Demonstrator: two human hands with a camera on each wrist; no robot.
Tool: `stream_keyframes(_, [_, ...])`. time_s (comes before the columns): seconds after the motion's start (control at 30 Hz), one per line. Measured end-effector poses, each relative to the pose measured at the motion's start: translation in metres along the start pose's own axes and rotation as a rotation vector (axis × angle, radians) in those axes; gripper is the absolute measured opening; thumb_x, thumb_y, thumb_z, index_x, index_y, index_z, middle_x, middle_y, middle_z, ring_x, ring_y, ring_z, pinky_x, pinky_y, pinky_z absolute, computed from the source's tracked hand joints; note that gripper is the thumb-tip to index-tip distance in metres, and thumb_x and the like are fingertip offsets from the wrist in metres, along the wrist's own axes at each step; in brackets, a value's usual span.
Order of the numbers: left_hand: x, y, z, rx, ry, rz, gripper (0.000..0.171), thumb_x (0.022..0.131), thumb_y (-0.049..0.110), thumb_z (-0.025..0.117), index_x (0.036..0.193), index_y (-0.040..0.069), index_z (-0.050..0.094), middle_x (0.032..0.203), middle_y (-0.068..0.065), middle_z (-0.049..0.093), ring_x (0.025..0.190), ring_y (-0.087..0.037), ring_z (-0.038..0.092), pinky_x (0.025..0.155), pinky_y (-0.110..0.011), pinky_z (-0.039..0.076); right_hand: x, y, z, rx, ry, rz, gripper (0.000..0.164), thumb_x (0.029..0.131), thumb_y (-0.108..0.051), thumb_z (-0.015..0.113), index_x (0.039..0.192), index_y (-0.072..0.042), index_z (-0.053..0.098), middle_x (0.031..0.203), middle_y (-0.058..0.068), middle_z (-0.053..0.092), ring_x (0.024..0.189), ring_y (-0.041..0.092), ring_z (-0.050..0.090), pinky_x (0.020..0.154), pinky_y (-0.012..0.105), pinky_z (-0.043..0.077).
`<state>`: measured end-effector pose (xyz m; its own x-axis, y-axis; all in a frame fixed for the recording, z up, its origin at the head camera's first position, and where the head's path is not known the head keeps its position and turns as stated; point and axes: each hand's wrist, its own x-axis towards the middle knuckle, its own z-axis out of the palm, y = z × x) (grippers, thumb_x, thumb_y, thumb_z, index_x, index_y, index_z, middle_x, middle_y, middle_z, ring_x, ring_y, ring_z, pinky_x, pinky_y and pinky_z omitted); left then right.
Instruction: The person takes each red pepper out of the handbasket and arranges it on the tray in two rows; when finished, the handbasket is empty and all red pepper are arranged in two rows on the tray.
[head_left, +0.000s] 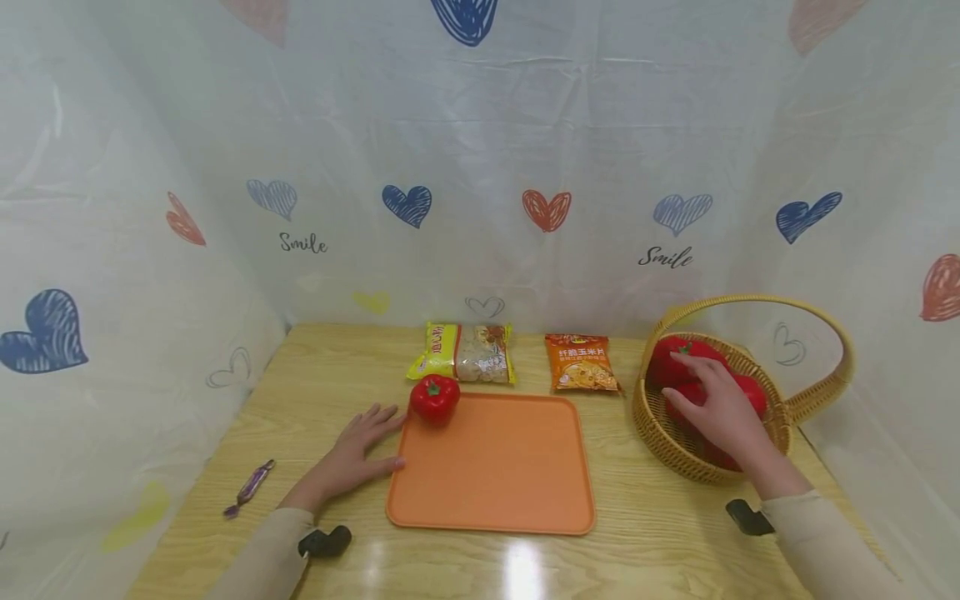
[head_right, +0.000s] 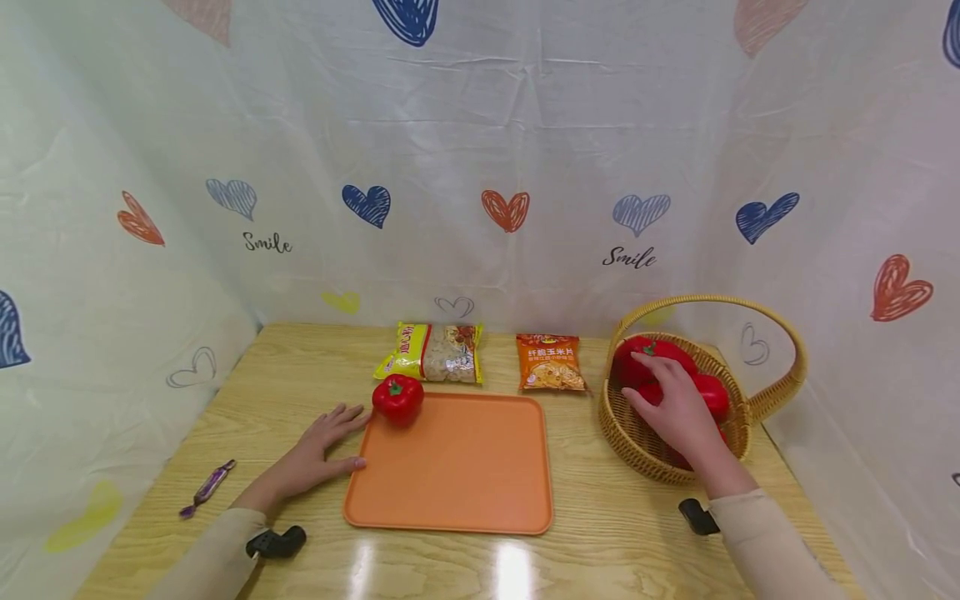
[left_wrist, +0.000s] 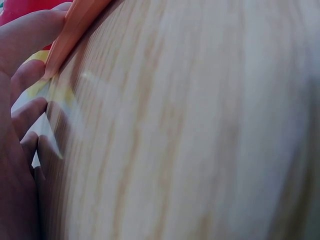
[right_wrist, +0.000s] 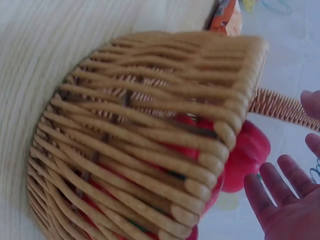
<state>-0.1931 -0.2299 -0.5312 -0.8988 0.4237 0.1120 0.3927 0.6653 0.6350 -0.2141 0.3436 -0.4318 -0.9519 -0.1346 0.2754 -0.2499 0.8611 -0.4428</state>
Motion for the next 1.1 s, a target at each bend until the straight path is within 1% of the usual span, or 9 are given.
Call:
stream_keyframes(0.2, [0.0,0.0,0.0,0.001,0.002,0.001,0.074,0.091,0.047,0.074,0.152,0.013,0.05,0.161,-0.015,0.037,0.153,-0.043,0.017,0.121,-0.064,0.006,0.006,0.005,-0.005,-0.004,0.012,0.006,0.063,0.096,-0.033,0.072,0.148,-0.006,0.048,0.14,0.028,0.046,0.114,0.048,0.054,0.091,0.07,0.048])
stream_keyframes(0.37, [0.0,0.0,0.001,-0.002,0.002,0.0,0.073,0.091,0.046,0.074,0.152,0.013,0.05,0.161,-0.015,0.037,0.153,-0.043,0.017,0.121,-0.064,0.006,0.013,0.006,-0.01,-0.013,0.004,0.021,0.062,0.096,-0.031,0.072,0.146,-0.003,0.048,0.141,0.031,0.045,0.123,0.052,0.047,0.096,0.073,0.042])
stream_keyframes(0.5, [0.0,0.001,0.0,-0.007,0.005,0.007,0.073,0.091,0.045,0.075,0.152,0.012,0.05,0.161,-0.016,0.037,0.152,-0.044,0.017,0.121,-0.065,0.006,0.018,0.007,-0.012,-0.019,-0.016,0.048,0.064,0.096,-0.034,0.071,0.149,-0.006,0.047,0.144,0.03,0.043,0.13,0.053,0.04,0.1,0.076,0.037])
stream_keyframes(0.6, [0.0,0.002,0.0,-0.002,0.005,0.008,0.074,0.091,0.045,0.075,0.152,0.012,0.05,0.161,-0.017,0.037,0.152,-0.045,0.017,0.121,-0.065,0.006,0.022,0.008,-0.013,-0.018,-0.023,0.056,0.065,0.096,-0.036,0.071,0.149,-0.006,0.047,0.145,0.032,0.041,0.131,0.054,0.038,0.1,0.077,0.036])
stream_keyframes(0.87, [-0.002,0.0,0.0,-0.007,0.005,0.004,0.074,0.091,0.044,0.075,0.152,0.012,0.05,0.161,-0.016,0.037,0.152,-0.045,0.017,0.121,-0.065,0.005,0.035,0.014,-0.013,-0.01,-0.043,0.077,0.064,0.098,-0.039,0.067,0.147,-0.003,0.046,0.145,0.034,0.039,0.131,0.056,0.037,0.102,0.078,0.033])
stream_keyframes(1.1, [-0.002,0.0,-0.001,-0.004,0.007,0.007,0.074,0.091,0.045,0.075,0.152,0.012,0.05,0.161,-0.016,0.037,0.152,-0.045,0.017,0.121,-0.065,0.006,0.041,0.022,-0.011,-0.01,-0.09,0.12,0.073,0.098,-0.041,0.067,0.152,-0.002,0.039,0.147,0.038,0.035,0.132,0.06,0.033,0.103,0.079,0.03])
